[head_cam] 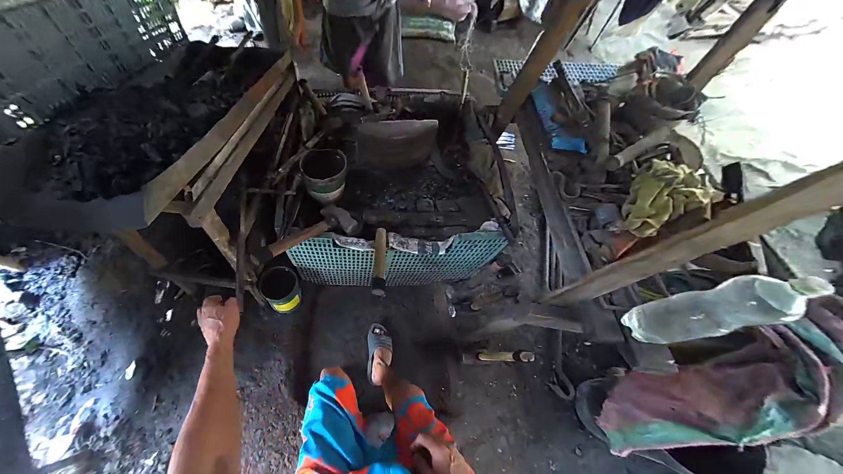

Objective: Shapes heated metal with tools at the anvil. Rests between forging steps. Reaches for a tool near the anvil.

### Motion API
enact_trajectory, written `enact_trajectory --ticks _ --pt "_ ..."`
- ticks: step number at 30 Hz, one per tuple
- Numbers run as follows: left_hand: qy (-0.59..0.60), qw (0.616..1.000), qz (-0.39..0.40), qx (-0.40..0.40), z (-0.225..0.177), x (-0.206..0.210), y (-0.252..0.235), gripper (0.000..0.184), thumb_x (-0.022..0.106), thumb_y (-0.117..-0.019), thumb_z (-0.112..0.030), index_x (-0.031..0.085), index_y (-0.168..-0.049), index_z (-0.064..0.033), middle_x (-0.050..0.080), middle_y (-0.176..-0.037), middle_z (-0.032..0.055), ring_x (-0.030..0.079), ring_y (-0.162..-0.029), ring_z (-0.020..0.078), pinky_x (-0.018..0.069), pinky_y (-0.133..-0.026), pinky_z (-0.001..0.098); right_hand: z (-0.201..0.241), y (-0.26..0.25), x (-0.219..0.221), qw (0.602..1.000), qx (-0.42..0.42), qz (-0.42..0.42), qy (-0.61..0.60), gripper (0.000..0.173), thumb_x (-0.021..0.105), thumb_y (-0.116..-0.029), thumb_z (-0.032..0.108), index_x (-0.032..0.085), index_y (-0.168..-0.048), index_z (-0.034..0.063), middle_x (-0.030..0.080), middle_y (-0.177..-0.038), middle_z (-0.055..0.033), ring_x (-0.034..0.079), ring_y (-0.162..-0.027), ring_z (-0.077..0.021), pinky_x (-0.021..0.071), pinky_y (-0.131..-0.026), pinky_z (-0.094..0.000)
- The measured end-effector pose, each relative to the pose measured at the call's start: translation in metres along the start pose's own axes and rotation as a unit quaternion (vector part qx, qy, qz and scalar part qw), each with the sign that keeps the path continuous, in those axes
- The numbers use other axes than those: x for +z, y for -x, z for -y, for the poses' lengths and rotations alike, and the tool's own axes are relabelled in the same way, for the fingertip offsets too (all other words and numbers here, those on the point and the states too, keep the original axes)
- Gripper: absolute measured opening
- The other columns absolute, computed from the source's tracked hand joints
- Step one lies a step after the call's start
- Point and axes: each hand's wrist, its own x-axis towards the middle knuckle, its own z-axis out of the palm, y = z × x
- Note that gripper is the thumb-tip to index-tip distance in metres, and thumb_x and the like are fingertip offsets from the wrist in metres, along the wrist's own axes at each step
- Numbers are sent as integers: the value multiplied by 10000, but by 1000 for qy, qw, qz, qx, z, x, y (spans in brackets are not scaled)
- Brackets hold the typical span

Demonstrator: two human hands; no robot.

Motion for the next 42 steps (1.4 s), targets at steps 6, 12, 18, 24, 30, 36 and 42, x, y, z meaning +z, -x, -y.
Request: enact_trajectory --ticks 6,12,18,24,30,36,42 --pt "-114 991 70 14 -9 41 -63 649 724 -911 -336 532 -1439 -11 569 -1388 305 558 -1301 461 459 -1076 633 9 -21 -10 999 27 4 -33 272 607 -981 305 757 -1122 128 755 -1134 -92 719 -1083 -268 583 -935 -530" --pt "-161 979 127 5 -33 67 -100 637 682 -942 -284 458 -1488 -44 634 -1305 286 647 -1165 464 517 -962 671 11 -36 -18 993 98 49 -34 313 545 -998 370 743 -1155 185 749 -1174 -70 721 -1081 -284 579 -891 -587" --pt "-65 989 116 -68 -69 42 -107 306 600 -968 -253 671 -1112 8 690 -924 170 653 -732 277 559 -667 489 11 -40 -25 994 86 40 -59 295 530 -1007 349 738 -1130 179 744 -1162 -60 717 -1081 -270 580 -893 -583" --pt "39 992 118 -7 -100 28 -36 475 643 -999 -416 620 -1187 19 645 -781 110 613 -590 201 561 -559 405 10 -35 -22 994 87 9 -65 288 539 -993 341 743 -1110 175 748 -1144 -74 724 -1057 -285 584 -860 -588" --pt "97 980 172 16 -120 60 28 305 659 -1010 -285 652 -1113 2 650 -708 76 605 -522 167 539 -475 331 9 -35 -27 993 86 28 -80 305 531 -994 362 737 -1117 174 741 -1158 -74 718 -1067 -293 576 -875 -607" --pt "79 975 167 123 -197 112 57 496 622 -1030 -325 493 -1438 -73 648 -797 103 633 -571 205 572 -508 394 -6 -36 -22 993 82 -10 -87 281 544 -978 350 742 -1079 178 752 -1100 -66 724 -1040 -279 582 -849 -591" --pt "72 966 185 168 -294 166 54 658 588 -1044 -290 285 -1625 -231 692 -948 160 668 -605 231 599 -553 415 -11 -36 -22 991 84 -26 -97 280 538 -976 357 743 -1067 189 755 -1092 -51 728 -1026 -264 586 -831 -580"
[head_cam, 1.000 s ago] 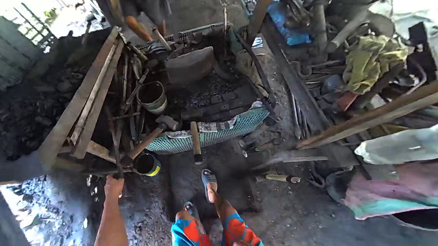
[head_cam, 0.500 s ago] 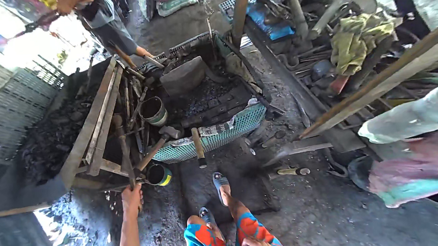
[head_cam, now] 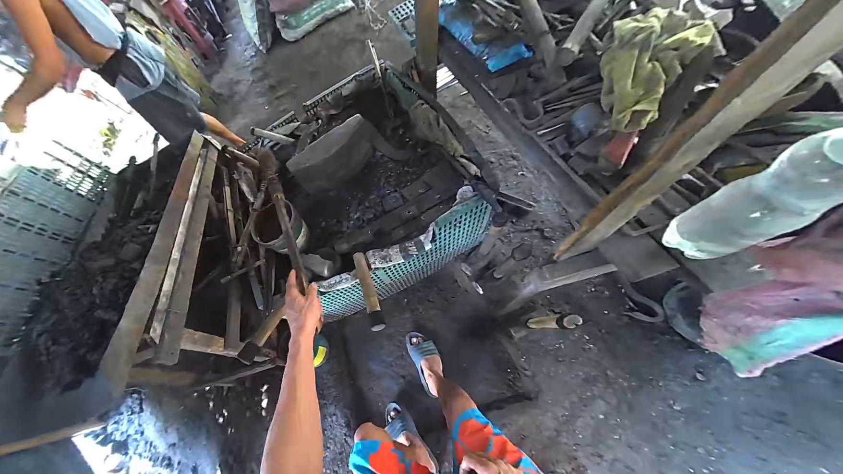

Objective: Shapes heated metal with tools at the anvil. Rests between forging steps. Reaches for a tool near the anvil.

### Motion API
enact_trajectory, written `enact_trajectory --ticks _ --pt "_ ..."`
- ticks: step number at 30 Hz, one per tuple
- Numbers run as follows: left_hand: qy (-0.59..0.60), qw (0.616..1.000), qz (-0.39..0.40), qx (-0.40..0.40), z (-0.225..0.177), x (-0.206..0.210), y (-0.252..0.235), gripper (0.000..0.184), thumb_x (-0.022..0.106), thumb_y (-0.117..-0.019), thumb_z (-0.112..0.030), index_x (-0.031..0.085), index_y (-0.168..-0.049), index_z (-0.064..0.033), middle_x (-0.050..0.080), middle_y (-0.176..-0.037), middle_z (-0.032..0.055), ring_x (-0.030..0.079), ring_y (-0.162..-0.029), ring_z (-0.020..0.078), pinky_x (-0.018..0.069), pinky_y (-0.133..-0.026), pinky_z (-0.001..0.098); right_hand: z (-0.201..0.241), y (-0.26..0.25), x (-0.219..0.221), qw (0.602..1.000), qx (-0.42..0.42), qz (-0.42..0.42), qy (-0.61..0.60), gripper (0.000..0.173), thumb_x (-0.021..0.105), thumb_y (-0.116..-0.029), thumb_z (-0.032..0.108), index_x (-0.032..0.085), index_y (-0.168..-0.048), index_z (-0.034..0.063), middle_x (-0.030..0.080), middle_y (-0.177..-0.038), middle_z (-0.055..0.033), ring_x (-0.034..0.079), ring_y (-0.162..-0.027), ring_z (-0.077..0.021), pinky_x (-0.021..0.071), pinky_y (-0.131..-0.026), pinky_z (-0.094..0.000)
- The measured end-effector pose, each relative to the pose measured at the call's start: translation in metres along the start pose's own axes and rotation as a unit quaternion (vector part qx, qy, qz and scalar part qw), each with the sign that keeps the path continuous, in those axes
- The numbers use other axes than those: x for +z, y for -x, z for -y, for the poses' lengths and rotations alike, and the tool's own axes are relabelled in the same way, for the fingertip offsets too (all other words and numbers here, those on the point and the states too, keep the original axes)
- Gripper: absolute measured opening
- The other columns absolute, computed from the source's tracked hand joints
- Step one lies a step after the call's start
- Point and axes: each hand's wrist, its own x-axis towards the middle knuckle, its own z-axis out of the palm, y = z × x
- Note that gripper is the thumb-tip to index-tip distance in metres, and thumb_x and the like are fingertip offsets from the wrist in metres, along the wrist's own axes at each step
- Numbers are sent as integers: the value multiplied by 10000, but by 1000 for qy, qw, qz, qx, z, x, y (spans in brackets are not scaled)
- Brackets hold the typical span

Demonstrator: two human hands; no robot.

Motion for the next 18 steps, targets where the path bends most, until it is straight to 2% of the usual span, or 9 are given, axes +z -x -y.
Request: enact_trajectory --ticks 2,5,8,12,15,18 --pt "-21 1000 -1 4 -15 18 -23 637 588 -1040 -284 322 -1615 -211 694 -1012 188 687 -665 260 613 -624 450 -2 0 -1 1000 -1 2 -8 283 530 -982 352 740 -1072 185 754 -1099 -56 728 -1030 -269 586 -830 -583" --pt "2 1000 23 1 -37 40 -45 636 590 -1042 -268 323 -1612 -175 679 -1050 207 681 -680 268 612 -634 453 -7 0 -3 1000 2 -5 -18 280 535 -979 352 742 -1066 184 753 -1089 -49 730 -1012 -257 589 -819 -570" --pt "20 998 61 -25 -60 63 -43 647 574 -1045 -269 299 -1625 -186 659 -912 174 623 -594 235 574 -548 414 -11 -1 -1 1000 6 -18 -19 262 546 -969 343 747 -1053 196 755 -1070 -35 733 -992 -240 597 -799 -547" --pt "-20 995 98 3 -79 99 -39 688 561 -1030 -298 260 -1641 -200 678 -1029 222 658 -652 290 589 -595 480 -8 -5 -7 1000 8 -6 -20 260 552 -970 338 747 -1056 190 754 -1085 -41 732 -1005 -247 594 -806 -558" --pt "-31 988 149 21 -103 112 -51 694 587 -1021 -271 281 -1642 -220 674 -971 172 646 -613 238 592 -555 415 -12 -5 -8 1000 12 -2 -12 263 544 -973 351 746 -1056 203 756 -1080 -30 731 -1010 -236 596 -809 -547" --pt "0 979 204 23 -140 102 -52 667 621 -1027 -257 325 -1625 -249 627 -865 119 588 -551 184 542 -485 338 -14 -4 -9 1000 17 0 -16 262 558 -963 344 749 -1055 191 755 -1083 -44 730 -1011 -248 591 -813 -562"
